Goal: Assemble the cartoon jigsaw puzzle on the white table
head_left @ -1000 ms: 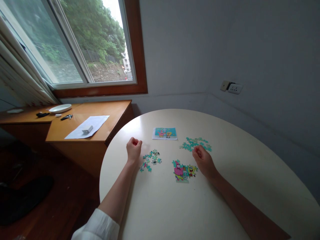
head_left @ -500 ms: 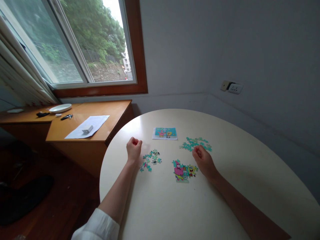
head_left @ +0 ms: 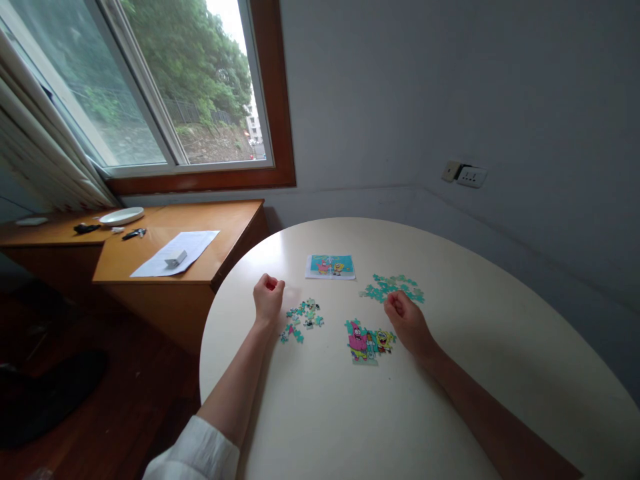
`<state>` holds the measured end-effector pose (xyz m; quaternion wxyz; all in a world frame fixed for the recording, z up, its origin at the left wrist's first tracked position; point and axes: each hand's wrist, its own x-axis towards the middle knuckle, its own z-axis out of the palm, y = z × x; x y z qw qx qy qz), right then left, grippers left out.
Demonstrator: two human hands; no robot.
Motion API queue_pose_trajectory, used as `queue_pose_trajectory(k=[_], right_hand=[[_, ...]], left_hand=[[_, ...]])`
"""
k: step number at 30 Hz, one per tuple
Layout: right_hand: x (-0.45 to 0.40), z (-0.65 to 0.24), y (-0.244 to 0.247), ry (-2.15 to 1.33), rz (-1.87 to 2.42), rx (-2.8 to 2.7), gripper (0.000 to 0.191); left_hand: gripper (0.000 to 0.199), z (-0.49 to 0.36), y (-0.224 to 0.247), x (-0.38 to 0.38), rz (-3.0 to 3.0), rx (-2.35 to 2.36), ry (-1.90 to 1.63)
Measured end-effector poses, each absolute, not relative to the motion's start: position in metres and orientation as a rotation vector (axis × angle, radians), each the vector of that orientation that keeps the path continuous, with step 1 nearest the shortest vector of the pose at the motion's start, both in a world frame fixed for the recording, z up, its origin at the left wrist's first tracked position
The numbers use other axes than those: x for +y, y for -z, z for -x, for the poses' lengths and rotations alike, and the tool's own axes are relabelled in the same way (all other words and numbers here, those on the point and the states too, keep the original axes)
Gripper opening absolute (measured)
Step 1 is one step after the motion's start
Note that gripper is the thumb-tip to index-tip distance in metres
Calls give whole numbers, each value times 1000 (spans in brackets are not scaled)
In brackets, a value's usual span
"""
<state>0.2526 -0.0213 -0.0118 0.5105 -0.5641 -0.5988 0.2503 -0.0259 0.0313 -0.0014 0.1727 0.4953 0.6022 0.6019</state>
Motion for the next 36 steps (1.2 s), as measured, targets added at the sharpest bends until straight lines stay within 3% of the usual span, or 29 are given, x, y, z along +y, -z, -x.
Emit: queue_pose_trajectory(k=[36], right_hand=[[-23, -251, 8, -602, 1370, -1461, 20]], left_hand=[[18, 25, -2, 28, -1413, 1700, -1701]])
